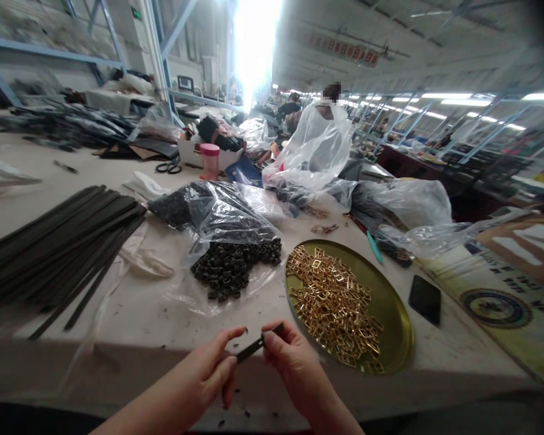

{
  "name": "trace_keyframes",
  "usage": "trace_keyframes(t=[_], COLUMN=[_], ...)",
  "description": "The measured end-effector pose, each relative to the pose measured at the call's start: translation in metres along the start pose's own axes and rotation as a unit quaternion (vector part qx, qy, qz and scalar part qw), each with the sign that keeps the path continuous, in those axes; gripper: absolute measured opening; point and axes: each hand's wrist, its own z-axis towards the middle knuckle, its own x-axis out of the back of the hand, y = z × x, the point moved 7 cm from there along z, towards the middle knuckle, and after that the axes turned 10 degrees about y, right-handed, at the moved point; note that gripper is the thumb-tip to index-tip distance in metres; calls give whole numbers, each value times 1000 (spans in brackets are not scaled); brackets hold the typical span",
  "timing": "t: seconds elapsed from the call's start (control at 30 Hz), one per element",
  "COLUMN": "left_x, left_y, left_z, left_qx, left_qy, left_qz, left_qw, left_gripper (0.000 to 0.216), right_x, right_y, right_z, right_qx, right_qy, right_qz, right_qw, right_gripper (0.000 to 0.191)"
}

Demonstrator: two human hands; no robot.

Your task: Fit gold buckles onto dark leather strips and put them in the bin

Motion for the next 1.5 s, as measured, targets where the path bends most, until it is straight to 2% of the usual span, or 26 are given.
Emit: trace_keyframes(t=[0.07, 0.13, 0.2, 0.23, 0.27, 0.3, 0.37, 0.43, 0.47, 0.63, 0.77, 0.87, 0.93, 0.97, 1.0, 1.03, 1.07, 1.13, 1.27, 1.4, 1.5], left_x=[2, 3, 3, 5, 6, 8, 11, 8, 6, 4, 8, 12, 14, 15, 16, 17, 18, 17, 16, 20, 23], left_y=[2, 1, -1, -2, -3, -3, -2, 0, 0, -16, -20, -10, 4, 12, 20, 27, 33, 42, 37, 28, 27], left_z=[4, 6, 8, 9, 10, 11, 13, 15, 16, 12, 7, 4, 2, 1, 0, -1, -3, -6, -14, -21, -23], left_qx=[-23, -15, 6, 20, 35, 50, 68, 71, 71, 98, 76, 51, 23, 9, -5, -20, -38, -72, -79, -76, -68], left_qy=[29, 28, 12, 6, 7, 13, 26, 20, 18, 37, 59, 70, 80, 88, 98, 112, 126, 144, 158, 190, 194], left_qz=[-15, -46, -71, -78, -82, -85, -90, -90, -87, -90, -116, -120, -117, -112, -105, -97, -88, -82, -69, -24, -32], left_qw=[999, 998, 997, 997, 996, 995, 993, 993, 994, 990, 989, 989, 990, 990, 990, 989, 987, 984, 982, 979, 978], left_gripper=[50, 54, 54, 52, 51, 49, 47, 44, 42, 25, 20, 24, 26, 27, 27, 26, 24, 23, 23, 19, 17], right_x=[-11, -15, -5, 4, 15, 23, 36, 47, 50, 56, 61, 54, 40, 31, 22, 12, 2, -15, -35, -41, -42], right_y=[8, 6, -16, -33, -54, -75, -99, -112, -114, -116, -129, -132, -121, -112, -99, -85, -71, -48, -16, -2, 1], right_z=[-2, -1, 9, 17, 26, 35, 59, 82, 90, 106, 93, 70, 51, 40, 31, 21, 12, -5, -20, -22, -24], right_qx=[-19, -5, 74, 133, 198, 267, 312, 305, 300, 299, 317, 309, 276, 248, 196, 144, 102, 51, 27, 12, -13], right_qy=[-38, -68, -52, -28, 11, 45, 72, 73, 71, 72, 99, 101, 74, 55, 34, 16, 1, -21, -48, -62, -72], right_qz=[-10, -56, -161, -238, -329, -438, -651, -689, -696, -672, -596, -520, -446, -392, -302, -215, -148, -70, -27, -1, 21], right_qw=[999, 996, 983, 962, 923, 857, 688, 654, 649, 674, 731, 790, 848, 884, 932, 966, 984, 996, 998, 998, 997], right_gripper=[30, 33, 32, 29, 24, 20, 16, 9, 5, 9, 6, 14, 19, 21, 21, 22, 22, 23, 22, 19, 18])
